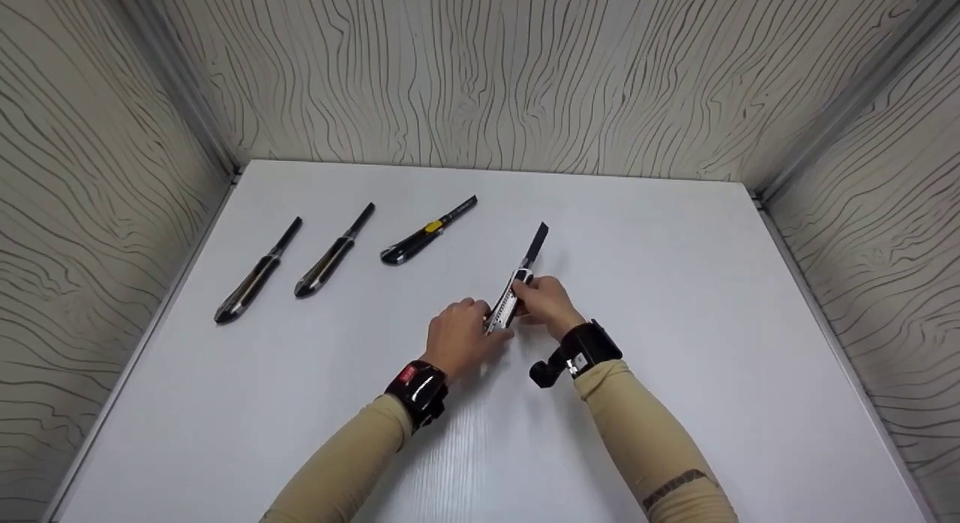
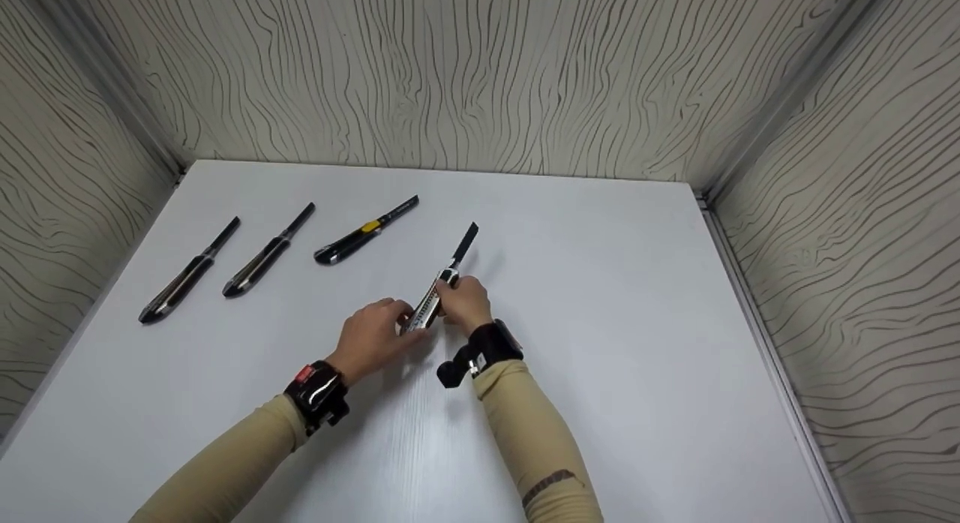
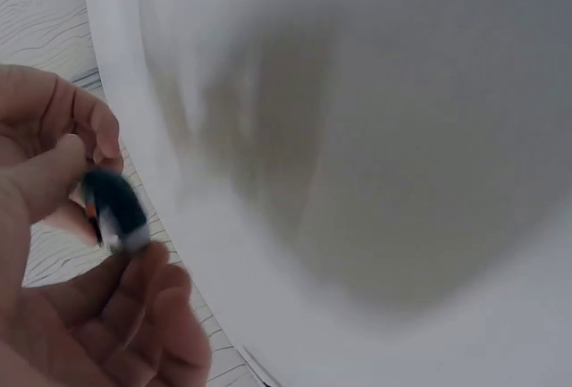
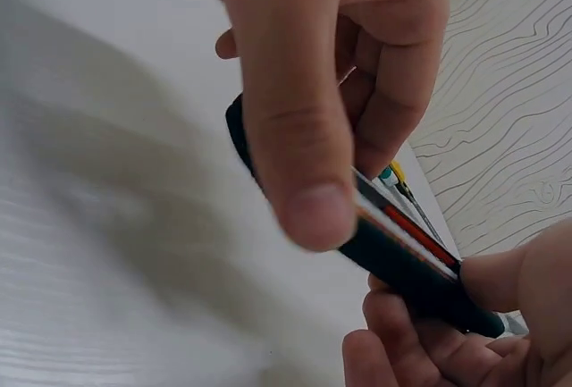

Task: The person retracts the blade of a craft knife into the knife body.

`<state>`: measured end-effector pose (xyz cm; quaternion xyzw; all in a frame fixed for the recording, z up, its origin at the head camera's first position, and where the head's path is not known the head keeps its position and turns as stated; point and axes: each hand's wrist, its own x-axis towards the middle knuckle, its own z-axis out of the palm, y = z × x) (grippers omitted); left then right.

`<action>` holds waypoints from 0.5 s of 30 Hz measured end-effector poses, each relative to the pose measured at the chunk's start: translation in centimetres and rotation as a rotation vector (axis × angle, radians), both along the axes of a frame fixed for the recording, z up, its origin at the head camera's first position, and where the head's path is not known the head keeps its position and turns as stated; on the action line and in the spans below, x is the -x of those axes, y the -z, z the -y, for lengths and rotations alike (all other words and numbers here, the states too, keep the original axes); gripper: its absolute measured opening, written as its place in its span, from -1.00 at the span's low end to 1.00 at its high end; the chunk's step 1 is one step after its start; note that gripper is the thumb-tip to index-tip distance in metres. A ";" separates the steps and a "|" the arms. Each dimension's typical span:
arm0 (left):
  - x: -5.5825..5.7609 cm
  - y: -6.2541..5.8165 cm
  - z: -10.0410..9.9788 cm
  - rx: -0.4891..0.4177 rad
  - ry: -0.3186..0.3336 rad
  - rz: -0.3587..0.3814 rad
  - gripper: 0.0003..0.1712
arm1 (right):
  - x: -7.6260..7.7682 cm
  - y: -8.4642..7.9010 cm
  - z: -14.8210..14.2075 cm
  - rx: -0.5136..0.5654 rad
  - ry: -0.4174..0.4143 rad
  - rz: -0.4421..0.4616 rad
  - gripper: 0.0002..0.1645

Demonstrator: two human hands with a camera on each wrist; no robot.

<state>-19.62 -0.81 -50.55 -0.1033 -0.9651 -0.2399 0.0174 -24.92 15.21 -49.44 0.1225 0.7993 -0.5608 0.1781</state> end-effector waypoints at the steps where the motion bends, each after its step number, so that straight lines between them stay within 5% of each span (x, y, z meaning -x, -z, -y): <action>1: 0.0 -0.1 0.1 -0.006 0.003 0.013 -0.51 | 0.0 0.0 -0.1 -0.010 -0.008 0.000 -0.62; 7: 0.6 -0.4 0.3 -0.088 -0.006 0.124 -0.63 | 0.0 -0.2 -0.3 -0.041 -0.067 0.012 -0.61; 15: 1.3 -0.4 -0.2 -0.406 0.127 0.491 -0.62 | 0.0 -0.3 -0.8 -0.038 -0.111 0.004 -0.61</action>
